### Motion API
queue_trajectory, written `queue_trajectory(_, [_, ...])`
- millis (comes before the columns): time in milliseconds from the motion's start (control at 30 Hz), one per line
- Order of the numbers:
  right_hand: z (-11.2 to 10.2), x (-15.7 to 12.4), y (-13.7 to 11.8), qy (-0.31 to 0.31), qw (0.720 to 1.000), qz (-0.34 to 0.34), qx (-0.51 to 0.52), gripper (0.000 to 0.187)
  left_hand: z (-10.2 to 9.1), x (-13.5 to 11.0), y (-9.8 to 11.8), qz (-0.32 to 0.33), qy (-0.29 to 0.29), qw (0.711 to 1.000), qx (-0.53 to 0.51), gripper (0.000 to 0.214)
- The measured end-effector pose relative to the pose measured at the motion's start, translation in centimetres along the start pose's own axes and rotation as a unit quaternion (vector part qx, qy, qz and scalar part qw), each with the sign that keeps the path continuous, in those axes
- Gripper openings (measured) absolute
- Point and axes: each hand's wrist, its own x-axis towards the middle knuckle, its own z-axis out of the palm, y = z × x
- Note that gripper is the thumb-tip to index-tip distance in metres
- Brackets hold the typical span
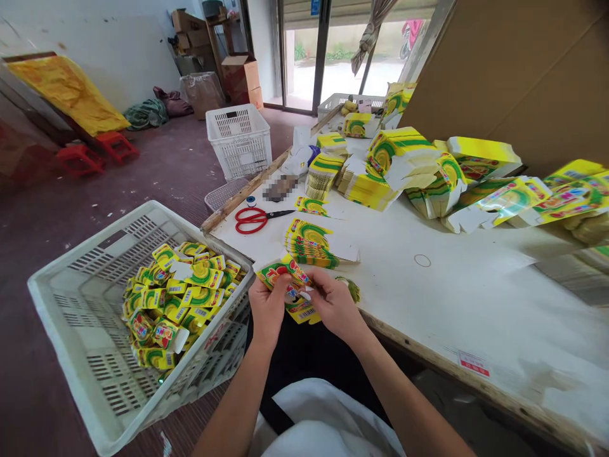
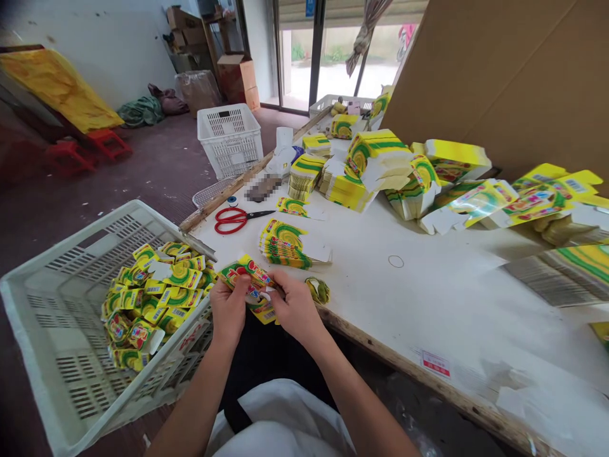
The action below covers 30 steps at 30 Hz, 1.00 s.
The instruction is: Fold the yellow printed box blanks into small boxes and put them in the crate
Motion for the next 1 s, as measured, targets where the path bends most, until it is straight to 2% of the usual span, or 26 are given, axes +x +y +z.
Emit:
queue_trajectory(133, [-0.7, 0.3, -0.3, 0.047, 0.999, -0.02, -0.001, 0.019, -0.4, -0.4, -0.1, 0.015, 0.004, 1.0, 0.014, 0.033])
queue_trajectory(200, [-1.4, 0.4, -0.9, 0.116, 0.991, -0.061, -0.032, 0.025, -0.4, -0.7, 0.9, 0.077, 0.026, 0.997, -0.012, 0.031])
queue_trajectory(267, [-2.3, 0.5, -1.7, 0.184, 0.972, -0.109, -0.101, 0.031, -0.2, -1.1, 2.5, 0.172, 0.072, 0.982, -0.04, 0.029])
queue_trajectory(300, [-2.7, 0.6, -2.1, 0.202, 0.959, -0.133, -0.144, 0.033, -0.2, -1.3, 3.4, 0.215, 0.089, 0.971, -0.044, 0.034])
queue_trajectory(367, [-3.1, 0.7, -2.6, 0.195, 0.939, -0.173, -0.225, 0.036, -0.1, -1.8, 5.1, 0.252, 0.073, 0.965, -0.022, 0.055])
queue_trajectory(433, [-3.0, 0.6, -2.6, 0.143, 0.926, -0.206, -0.28, 0.035, -0.1, -1.9, 6.0, 0.217, 0.008, 0.976, 0.028, 0.075])
queue_trajectory(500, [-2.6, 0.3, -2.3, 0.088, 0.917, -0.234, -0.31, 0.031, -0.3, -1.7, 6.1, 0.139, -0.066, 0.984, 0.085, 0.084])
queue_trajectory(600, [-2.2, -0.3, -1.9, 0.038, 0.908, -0.261, -0.324, 0.03, -0.6, -0.7, 5.1, 0.03, -0.151, 0.975, 0.159, 0.08])
queue_trajectory(667, [-2.2, -0.6, -1.9, 0.028, 0.907, -0.271, -0.321, 0.037, -0.8, -0.1, 4.3, 0.004, -0.17, 0.965, 0.2, 0.07])
queue_trajectory(700, [-2.2, -0.8, -2.0, 0.039, 0.91, -0.269, -0.315, 0.04, -0.8, 0.0, 4.0, 0.006, -0.169, 0.961, 0.219, 0.064])
queue_trajectory(767, [-2.3, -0.8, -2.1, 0.101, 0.922, -0.251, -0.278, 0.042, -0.6, 0.0, 3.5, 0.033, -0.16, 0.953, 0.256, 0.055])
queue_trajectory(867, [-2.3, -0.4, -1.9, 0.193, 0.956, -0.17, -0.145, 0.067, -0.3, -0.4, 3.2, 0.08, -0.15, 0.943, 0.287, 0.051])
queue_trajectory(933, [-2.1, -0.1, -1.5, 0.162, 0.984, -0.078, -0.012, 0.063, -0.1, -0.8, 3.0, 0.098, -0.143, 0.943, 0.283, 0.054])
queue_trajectory(1000, [-1.8, 0.1, -1.1, 0.071, 0.989, 0.015, 0.129, 0.051, 0.0, -1.0, 2.7, 0.116, -0.142, 0.941, 0.285, 0.055])
